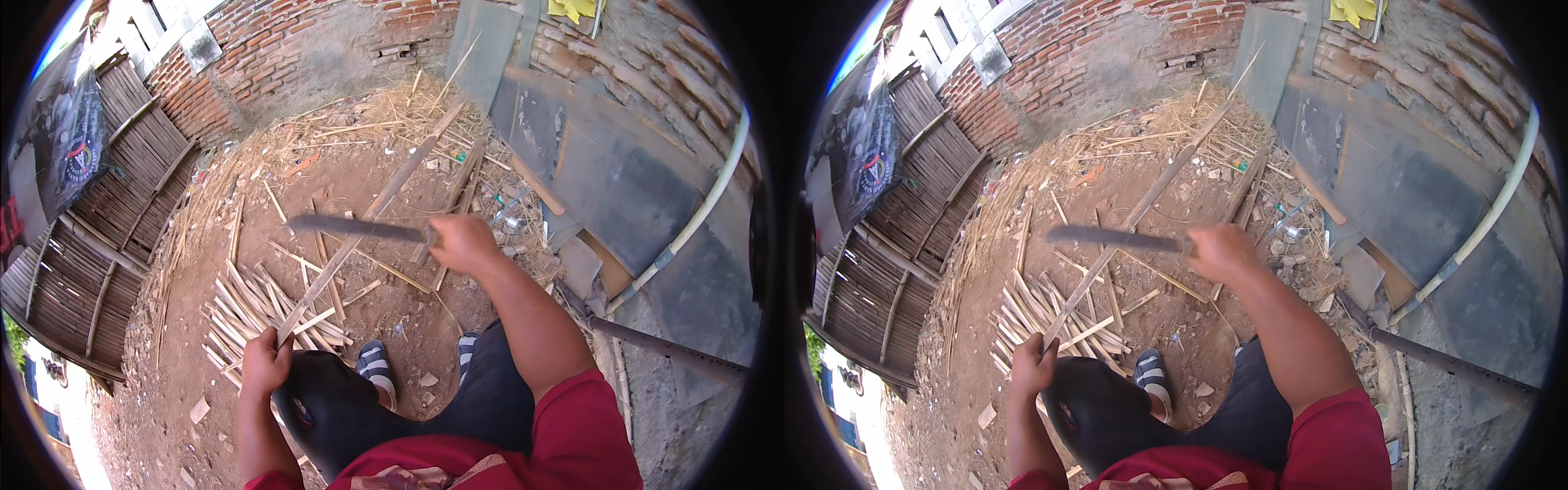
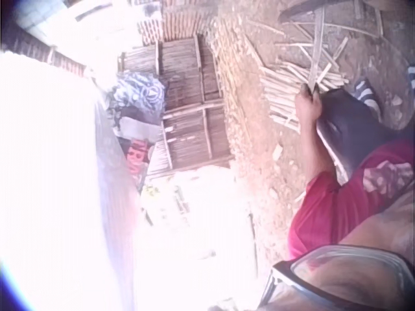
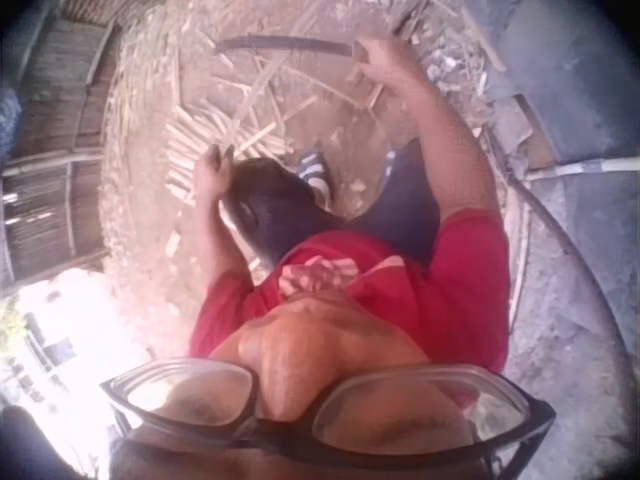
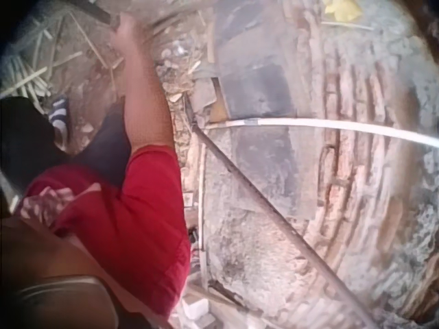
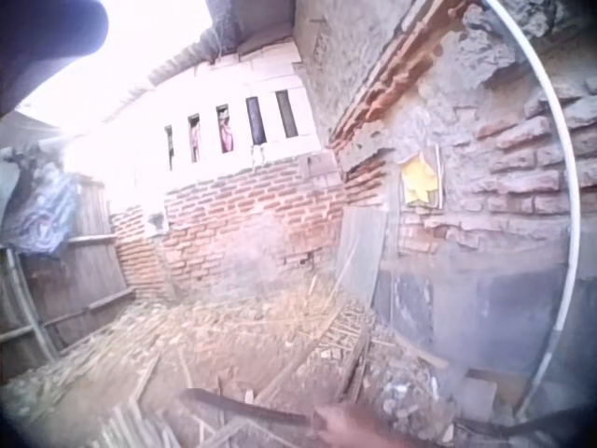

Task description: The person uses a machete to split and shave long strips of bamboo by hand. They hold the bamboo with one hand and draw the tool along the length to smooth and thin the material, working over a pile of bamboo debris on the ground.

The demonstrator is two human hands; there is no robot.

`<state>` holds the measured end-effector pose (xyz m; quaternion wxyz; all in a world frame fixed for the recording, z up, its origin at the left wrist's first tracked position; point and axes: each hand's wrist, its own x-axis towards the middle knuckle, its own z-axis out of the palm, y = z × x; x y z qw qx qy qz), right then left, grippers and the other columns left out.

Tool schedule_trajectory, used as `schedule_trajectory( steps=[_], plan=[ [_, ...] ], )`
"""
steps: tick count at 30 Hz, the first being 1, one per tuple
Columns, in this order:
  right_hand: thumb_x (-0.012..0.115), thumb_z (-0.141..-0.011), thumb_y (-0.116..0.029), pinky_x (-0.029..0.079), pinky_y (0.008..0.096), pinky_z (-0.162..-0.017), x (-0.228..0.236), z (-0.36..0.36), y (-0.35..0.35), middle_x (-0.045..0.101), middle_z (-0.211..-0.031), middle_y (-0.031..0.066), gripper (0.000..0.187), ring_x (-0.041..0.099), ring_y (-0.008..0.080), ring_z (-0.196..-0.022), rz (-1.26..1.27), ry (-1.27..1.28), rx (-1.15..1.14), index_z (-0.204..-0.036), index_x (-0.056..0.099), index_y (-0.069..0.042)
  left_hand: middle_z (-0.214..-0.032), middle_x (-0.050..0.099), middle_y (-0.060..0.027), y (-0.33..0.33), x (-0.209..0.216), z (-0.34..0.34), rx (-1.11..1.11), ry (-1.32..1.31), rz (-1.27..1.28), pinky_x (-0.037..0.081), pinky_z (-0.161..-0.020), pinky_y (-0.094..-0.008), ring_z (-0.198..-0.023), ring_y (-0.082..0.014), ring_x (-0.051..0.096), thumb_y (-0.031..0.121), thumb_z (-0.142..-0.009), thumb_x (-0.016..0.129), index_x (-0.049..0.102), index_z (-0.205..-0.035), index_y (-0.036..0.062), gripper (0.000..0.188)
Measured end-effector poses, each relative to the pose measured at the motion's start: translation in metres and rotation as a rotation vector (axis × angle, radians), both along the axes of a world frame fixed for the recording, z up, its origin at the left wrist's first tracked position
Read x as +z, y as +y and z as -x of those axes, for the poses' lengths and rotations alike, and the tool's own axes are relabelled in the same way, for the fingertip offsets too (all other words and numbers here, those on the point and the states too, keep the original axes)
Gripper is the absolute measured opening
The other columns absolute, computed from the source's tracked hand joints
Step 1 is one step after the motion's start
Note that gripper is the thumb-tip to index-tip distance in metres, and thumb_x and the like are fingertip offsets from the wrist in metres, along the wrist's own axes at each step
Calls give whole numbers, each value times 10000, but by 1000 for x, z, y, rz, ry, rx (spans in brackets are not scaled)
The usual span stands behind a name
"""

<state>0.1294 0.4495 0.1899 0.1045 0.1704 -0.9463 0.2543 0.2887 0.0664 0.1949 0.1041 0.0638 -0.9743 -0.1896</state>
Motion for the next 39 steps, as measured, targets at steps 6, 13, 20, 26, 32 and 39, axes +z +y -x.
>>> schedule_trajectory(
  steps=[6, 13, 20, 26, 32, 39],
  plan=[
    [764, -825, -278, 554, 489, -837, -16, 7, 31, 726, -982, 160, 416, 696, 371, -955, -61, 26, -105, -1193, 678, -105, -657, 593, -249, 4, 6, -7, 38, -28, 58, 474, -589, -471, -629, -441, 598, 266, -904, 704, 586, -768, -22, 340],
    [771, -821, -255, 555, 479, -769, -6, -15, -11, 706, -887, 159, 279, 703, 364, -912, -57, 141, 160, -1018, 661, -91, -615, 552, -213, -2, -8, -23, -10, -90, -123, 445, -565, -416, -545, -245, 481, 263, -920, 700, 596, -774, -33, 346],
    [775, -838, -313, 554, 470, -795, -25, 21, 46, 720, -980, 214, 434, 693, 407, -912, 102, -6, -212, -1200, 693, -86, -616, 553, -169, -35, -10, -48, 53, -76, 33, 427, -559, -412, -566, -207, 498, 249, -921, 683, 560, -765, -20, 335],
    [792, -767, -278, 545, 501, -751, -22, -5, -1, 705, -874, 175, 356, 695, 395, -862, -26, 167, 171, -1036, 669, -80, -659, 576, -238, -8, -13, -45, 77, -100, -91, 459, -586, -441, -600, -379, 599, 219, -909, 682, 574, -780, -26, 297],
    [778, -812, -273, 555, 494, -792, -19, 6, 14, 722, -897, 167, 352, 708, 377, -896, 32, 99, 61, -1088, 685, -76, -626, 562, -219, -43, -22, -64, 36, 38, 10, 443, -544, -442, -565, -406, 575, 192, -886, 696, 543, -749, -5, 285],
    [755, -856, -312, 556, 492, -825, -25, 13, 40, 725, -981, 204, 429, 695, 390, -952, 88, 38, -155, -1215, 687, -88, -603, 554, -210, -49, -28, -84, 121, 99, 140, 459, -541, -460, -565, -435, 572, 154, -843, 682, 506, -717, 9, 261]
  ],
)
